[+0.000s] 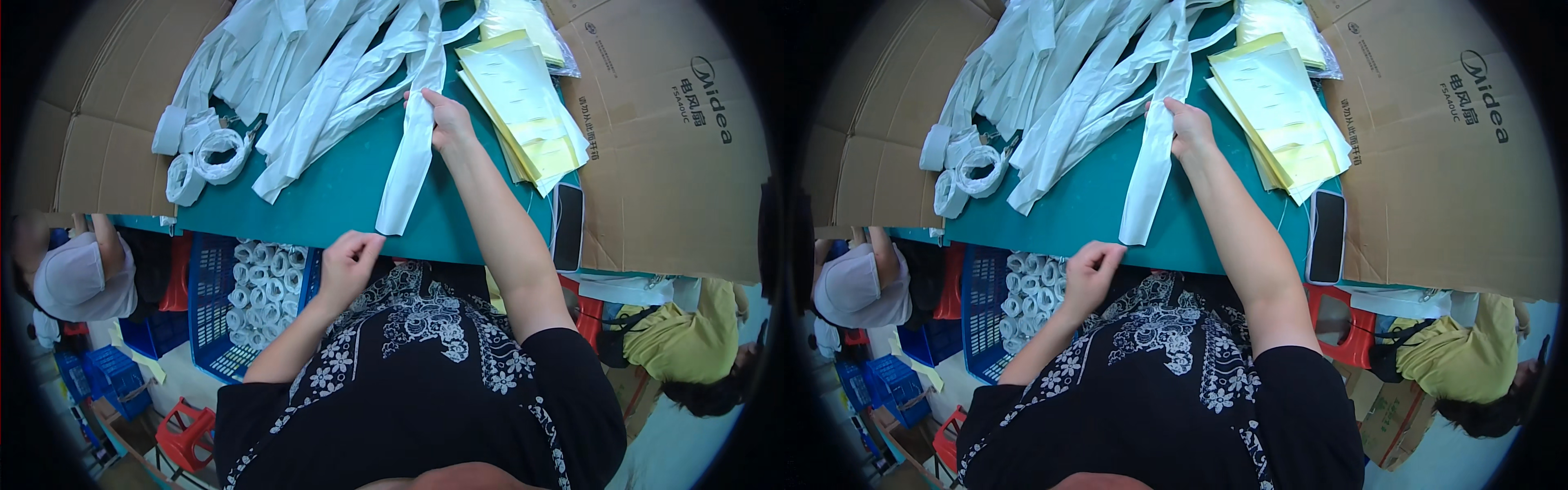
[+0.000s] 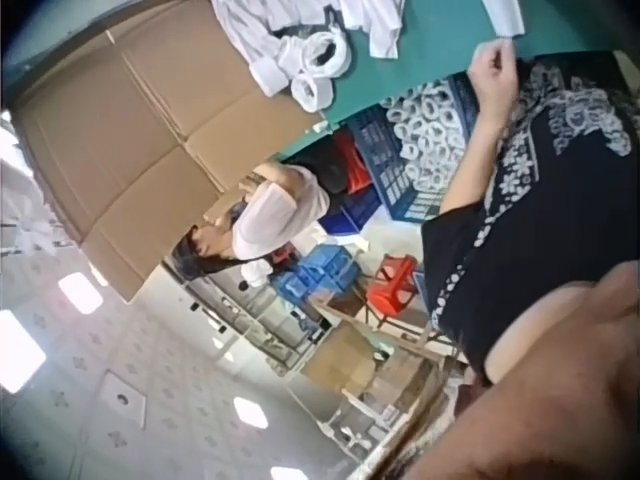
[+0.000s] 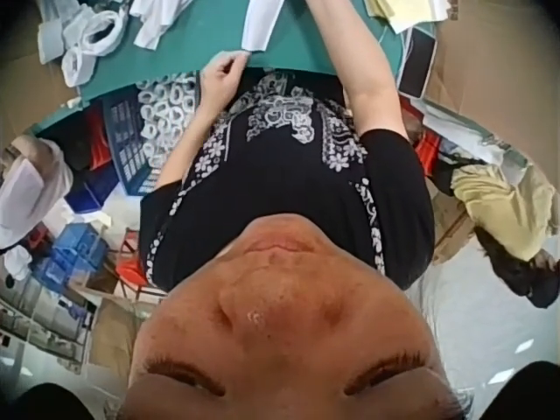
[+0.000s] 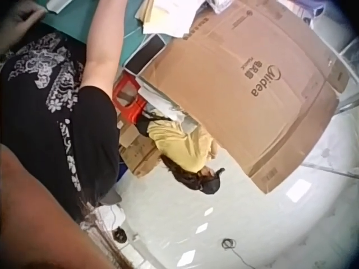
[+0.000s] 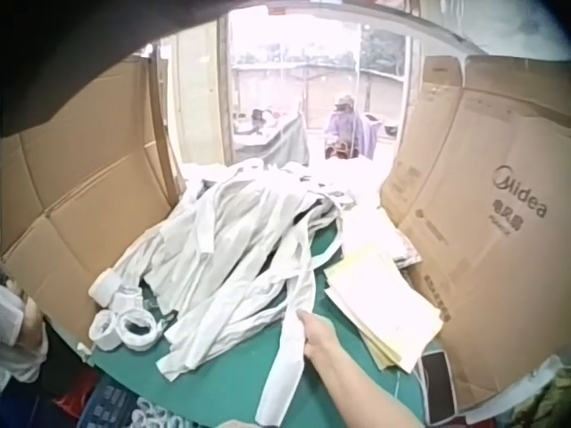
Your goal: Rolling fabric belts and placing them into individual plastic packaging bags.
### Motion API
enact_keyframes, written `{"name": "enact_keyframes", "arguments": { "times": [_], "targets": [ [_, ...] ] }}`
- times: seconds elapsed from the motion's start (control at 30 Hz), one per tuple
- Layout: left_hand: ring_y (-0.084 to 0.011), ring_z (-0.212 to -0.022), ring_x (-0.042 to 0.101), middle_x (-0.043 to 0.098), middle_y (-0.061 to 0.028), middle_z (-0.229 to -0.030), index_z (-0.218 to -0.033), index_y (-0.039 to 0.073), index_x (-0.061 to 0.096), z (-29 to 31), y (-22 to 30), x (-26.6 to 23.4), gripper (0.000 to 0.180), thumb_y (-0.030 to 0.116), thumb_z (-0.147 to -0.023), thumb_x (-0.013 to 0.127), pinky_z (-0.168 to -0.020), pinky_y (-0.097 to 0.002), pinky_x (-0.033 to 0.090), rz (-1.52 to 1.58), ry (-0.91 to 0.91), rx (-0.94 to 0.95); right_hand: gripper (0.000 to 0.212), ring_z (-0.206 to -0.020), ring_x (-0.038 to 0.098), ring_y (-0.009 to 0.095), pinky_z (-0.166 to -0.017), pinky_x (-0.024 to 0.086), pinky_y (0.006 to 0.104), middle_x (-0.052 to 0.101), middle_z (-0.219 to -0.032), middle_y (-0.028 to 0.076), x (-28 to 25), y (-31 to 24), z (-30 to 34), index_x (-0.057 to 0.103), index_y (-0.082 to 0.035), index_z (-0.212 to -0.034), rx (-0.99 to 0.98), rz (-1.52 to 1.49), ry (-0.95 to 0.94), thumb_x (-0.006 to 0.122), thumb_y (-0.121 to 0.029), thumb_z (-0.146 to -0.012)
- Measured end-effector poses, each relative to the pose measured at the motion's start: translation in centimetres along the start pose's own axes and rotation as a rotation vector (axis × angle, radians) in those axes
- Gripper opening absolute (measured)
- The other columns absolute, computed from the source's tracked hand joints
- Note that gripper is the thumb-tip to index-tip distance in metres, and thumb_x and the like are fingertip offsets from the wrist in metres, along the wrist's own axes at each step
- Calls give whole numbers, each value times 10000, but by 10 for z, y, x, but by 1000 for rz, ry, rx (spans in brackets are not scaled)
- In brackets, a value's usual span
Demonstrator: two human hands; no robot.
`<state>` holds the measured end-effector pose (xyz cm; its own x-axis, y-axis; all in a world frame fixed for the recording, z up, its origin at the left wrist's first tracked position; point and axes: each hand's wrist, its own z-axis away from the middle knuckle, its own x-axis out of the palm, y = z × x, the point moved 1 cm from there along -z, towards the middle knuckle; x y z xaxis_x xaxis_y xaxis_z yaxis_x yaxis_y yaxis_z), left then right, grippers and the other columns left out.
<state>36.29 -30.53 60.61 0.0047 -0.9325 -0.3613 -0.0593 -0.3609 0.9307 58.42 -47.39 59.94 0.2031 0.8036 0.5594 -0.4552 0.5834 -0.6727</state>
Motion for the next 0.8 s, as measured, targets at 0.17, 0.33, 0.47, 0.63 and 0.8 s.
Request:
{"name": "enact_keyframes", "arguments": {
  "times": [0.17, 0.33, 0.47, 0.63, 0.8],
  "targets": [
    [-73, -687, 556, 594, -47, -793, -961, -32, 597, 8, -15, 19, 115, 35, -871, 572, -628, -198, 452, 455, 171, -234, 242, -758, 610, 270, -675, 502, 402, 620, -884, 165, 8, 8, 0, 542, 61, -1043, 54, -156, -17, 469, -143, -935],
    [-154, -795, 627, 617, -111, -923, -1007, -14, 506, 7, -28, 25, 126, 10, -887, 536, -723, -247, 522, 929, 269, -335, 236, -778, 595, 250, -693, 507, 377, 597, -906, 145, 15, 4, 7, 514, 46, -1074, 130, -280, 46, 440, -135, -942],
    [-174, -831, 636, 623, -118, -969, -1038, -38, 562, 14, -19, 25, 161, 34, -896, 533, -641, -244, 542, 873, 249, -196, 241, -773, 582, 241, -691, 517, 355, 574, -908, 139, 15, 3, 1, 471, 43, -1108, 137, -405, 63, 413, -133, -952],
    [-166, -813, 639, 637, -102, -969, -1113, -34, 575, 2, -8, 20, 238, 52, -892, 550, -628, -238, 540, 755, 341, -197, 245, -774, 580, 238, -679, 518, 348, 568, -906, 137, 16, 12, 4, 441, 43, -1124, 156, -387, 36, 406, -129, -953],
    [-179, -811, 649, 642, -120, -980, -1125, -48, 561, -6, -12, 20, 264, 56, -883, 566, -655, -239, 542, 820, 271, -353, 271, -797, 586, 257, -739, 493, 410, 580, -905, 144, 13, 18, 4, 445, 44, -1119, 87, -345, 37, 375, -166, -965]
  ]
}}
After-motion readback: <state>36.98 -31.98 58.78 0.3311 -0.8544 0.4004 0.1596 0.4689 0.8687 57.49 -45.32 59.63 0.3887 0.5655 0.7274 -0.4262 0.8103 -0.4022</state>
